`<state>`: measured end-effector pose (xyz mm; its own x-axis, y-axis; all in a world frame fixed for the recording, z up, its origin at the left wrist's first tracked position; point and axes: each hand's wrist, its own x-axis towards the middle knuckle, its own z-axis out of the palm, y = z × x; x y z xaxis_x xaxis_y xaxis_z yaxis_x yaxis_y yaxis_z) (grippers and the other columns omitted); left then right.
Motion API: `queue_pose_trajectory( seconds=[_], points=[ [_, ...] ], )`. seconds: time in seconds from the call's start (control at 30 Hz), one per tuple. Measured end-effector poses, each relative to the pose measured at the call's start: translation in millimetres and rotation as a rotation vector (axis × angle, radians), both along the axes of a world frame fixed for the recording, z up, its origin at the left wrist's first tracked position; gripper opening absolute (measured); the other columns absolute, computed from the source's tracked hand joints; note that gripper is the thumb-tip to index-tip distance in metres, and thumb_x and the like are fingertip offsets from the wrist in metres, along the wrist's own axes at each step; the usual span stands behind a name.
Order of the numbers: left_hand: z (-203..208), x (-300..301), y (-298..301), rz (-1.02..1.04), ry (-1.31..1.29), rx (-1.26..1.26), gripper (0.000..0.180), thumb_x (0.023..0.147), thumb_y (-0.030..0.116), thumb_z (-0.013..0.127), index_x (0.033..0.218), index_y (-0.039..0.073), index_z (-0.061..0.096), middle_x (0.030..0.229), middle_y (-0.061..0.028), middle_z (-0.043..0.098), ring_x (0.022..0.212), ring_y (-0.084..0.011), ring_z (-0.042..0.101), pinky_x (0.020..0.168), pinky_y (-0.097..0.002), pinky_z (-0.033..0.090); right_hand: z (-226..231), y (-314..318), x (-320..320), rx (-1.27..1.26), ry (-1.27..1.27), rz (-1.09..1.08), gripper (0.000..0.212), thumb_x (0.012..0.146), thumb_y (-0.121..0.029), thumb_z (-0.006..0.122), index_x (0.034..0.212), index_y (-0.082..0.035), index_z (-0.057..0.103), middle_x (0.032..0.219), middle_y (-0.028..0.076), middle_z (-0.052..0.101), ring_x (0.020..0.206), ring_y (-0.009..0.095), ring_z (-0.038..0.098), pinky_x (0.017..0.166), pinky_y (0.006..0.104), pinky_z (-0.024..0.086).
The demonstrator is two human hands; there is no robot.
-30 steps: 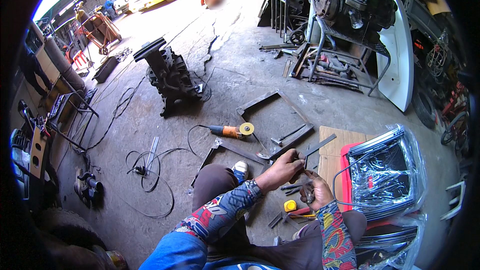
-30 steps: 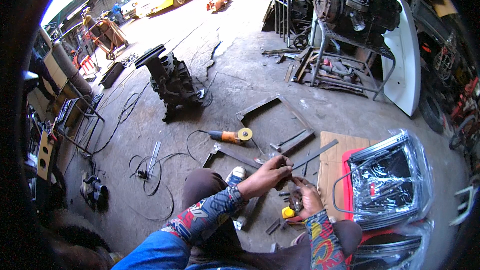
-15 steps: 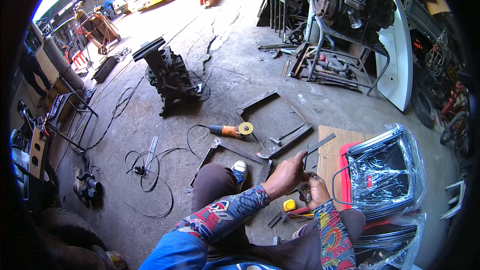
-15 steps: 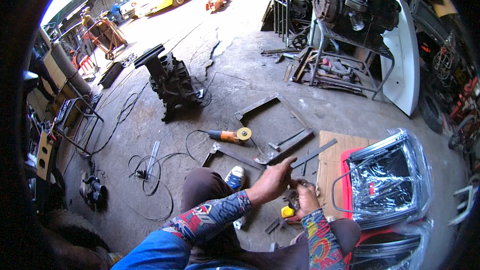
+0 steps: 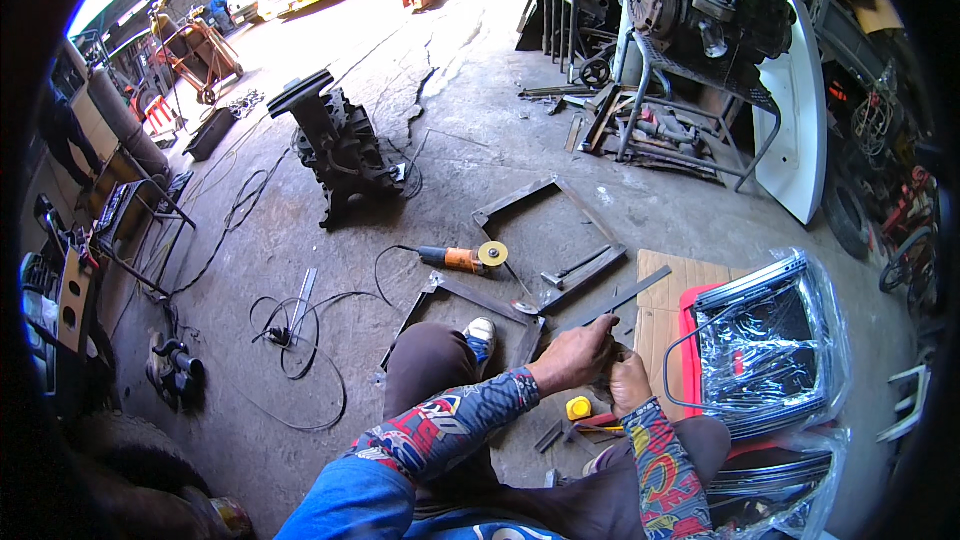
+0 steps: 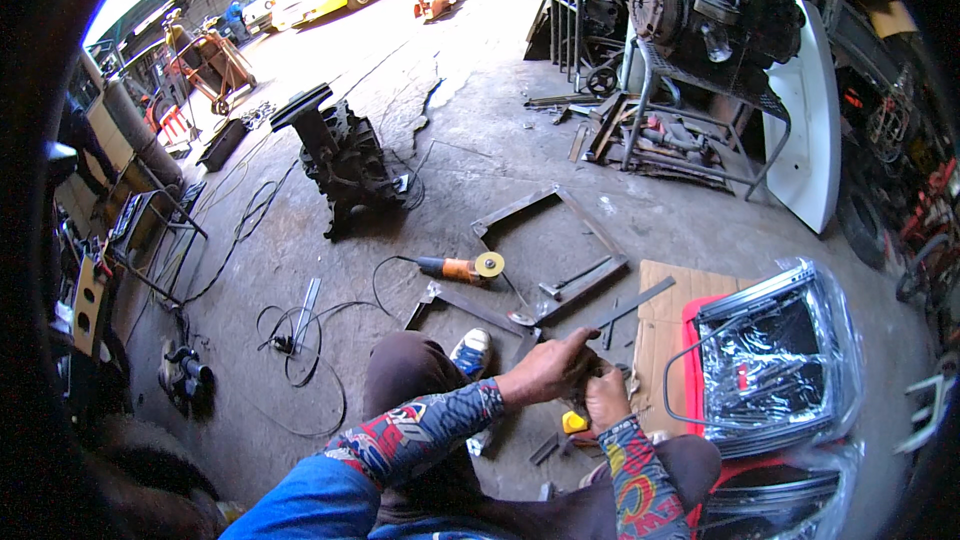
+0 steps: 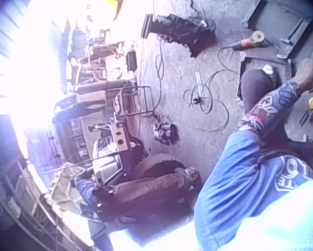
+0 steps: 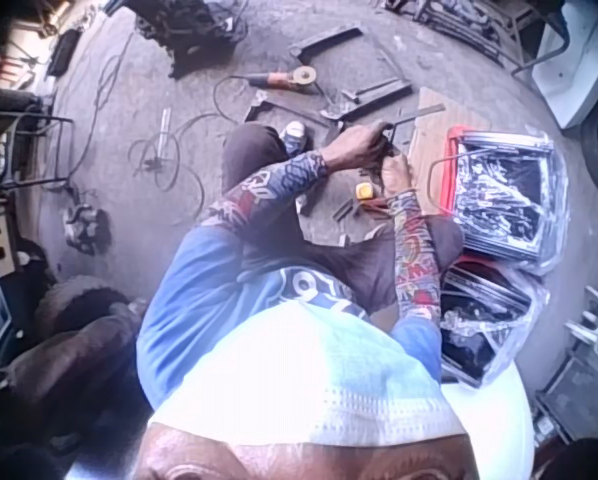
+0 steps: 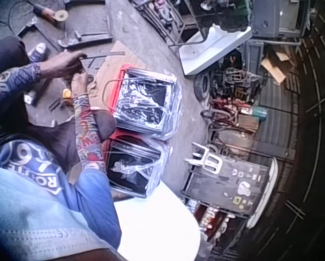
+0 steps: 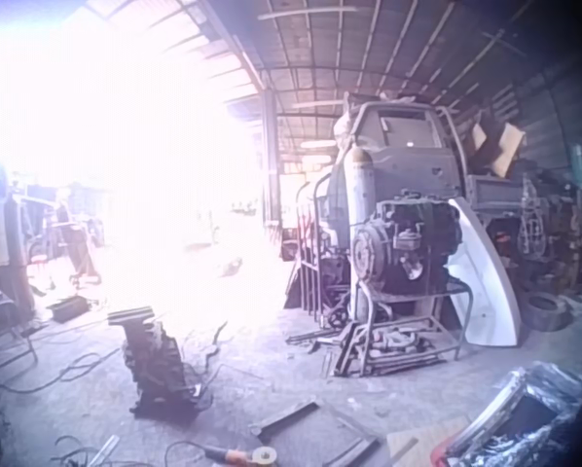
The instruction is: The person sits on the workshop floor and handles small metal fasteners from a plastic bag, placing them into a black plastic car part. The person then picks up a metal frame and positions it against the plastic part, appearing to align or fit the components together.
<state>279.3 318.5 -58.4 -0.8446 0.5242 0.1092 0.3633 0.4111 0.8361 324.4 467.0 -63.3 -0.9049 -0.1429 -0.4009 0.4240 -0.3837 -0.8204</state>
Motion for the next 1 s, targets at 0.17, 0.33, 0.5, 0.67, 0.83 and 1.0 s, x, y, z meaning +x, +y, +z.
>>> queue_pose_trajectory(
  seconds=[0.17,0.33,0.5,0.67,0.83,1.0],
  points=[
    [11.8,2.8,1.7,0.169,-0.106,-0.131,0.032,0.097,0.025,0.049,0.119,0.003,0.050,0.098,-0.0259,0.066,0.094,-0.0457,0.063,0.079,-0.0512,0.050,-8.0,0.1,-3.5,0.053,0.095,0.022,0.021,0.090,-0.013,0.063,0.109,-0.003,0.064,0.093,0.004,0.068,0.075,0.012,0.066,0.067,0.0269,0.054],
    [18.1,-0.1,0.5,0.244,-0.105,-0.086,0.027,0.095,0.024,0.049,0.107,0.001,0.058,0.096,-0.0263,0.066,0.095,-0.0458,0.062,0.080,-0.0514,0.050,-13.0,0.2,-1.2,0.048,0.113,0.002,0.024,0.092,-0.019,0.063,0.110,-0.003,0.063,0.092,0.005,0.069,0.074,0.012,0.067,0.064,0.0258,0.054],
    [19.9,-5.6,-2.8,0.287,-0.181,0.112,0.024,0.093,0.016,0.052,0.106,-0.002,0.062,0.089,-0.0196,0.067,0.084,-0.0302,0.067,0.076,-0.0401,0.052,-0.2,6.2,-0.1,0.097,0.068,-0.019,0.023,0.093,-0.020,0.060,0.108,-0.002,0.063,0.092,0.005,0.068,0.075,0.012,0.065,0.066,0.0259,0.054],
    [22.2,-13.2,-7.8,0.137,-0.323,0.273,0.024,0.092,0.012,0.056,0.108,-0.004,0.064,0.089,-0.0122,0.068,0.082,-0.0147,0.063,0.072,-0.0311,0.052,13.1,9.5,0.8,0.017,0.041,-0.063,0.023,0.092,-0.019,0.061,0.107,-0.003,0.065,0.091,0.002,0.066,0.078,0.012,0.064,0.071,0.0267,0.052],
    [16.2,-17.3,-6.5,0.010,-0.376,0.276,0.027,0.095,0.019,0.063,0.105,-0.006,0.066,0.093,-0.0097,0.069,0.086,-0.0131,0.060,0.078,-0.0313,0.051,13.3,14.6,0.9,-0.062,0.049,-0.054,0.025,0.091,-0.017,0.064,0.112,-0.002,0.063,0.093,0.003,0.065,0.080,0.013,0.063,0.074,0.0288,0.054],
    [16.2,-19.0,-7.0,0.045,-0.406,0.200,0.026,0.095,0.018,0.064,0.103,-0.006,0.066,0.092,-0.0096,0.069,0.087,-0.0128,0.059,0.078,-0.0315,0.051,10.3,14.2,0.1,-0.063,0.054,-0.084,0.028,0.089,-0.013,0.067,0.114,-0.002,0.062,0.094,0.003,0.065,0.081,0.013,0.063,0.074,0.0299,0.054]
  ],
)
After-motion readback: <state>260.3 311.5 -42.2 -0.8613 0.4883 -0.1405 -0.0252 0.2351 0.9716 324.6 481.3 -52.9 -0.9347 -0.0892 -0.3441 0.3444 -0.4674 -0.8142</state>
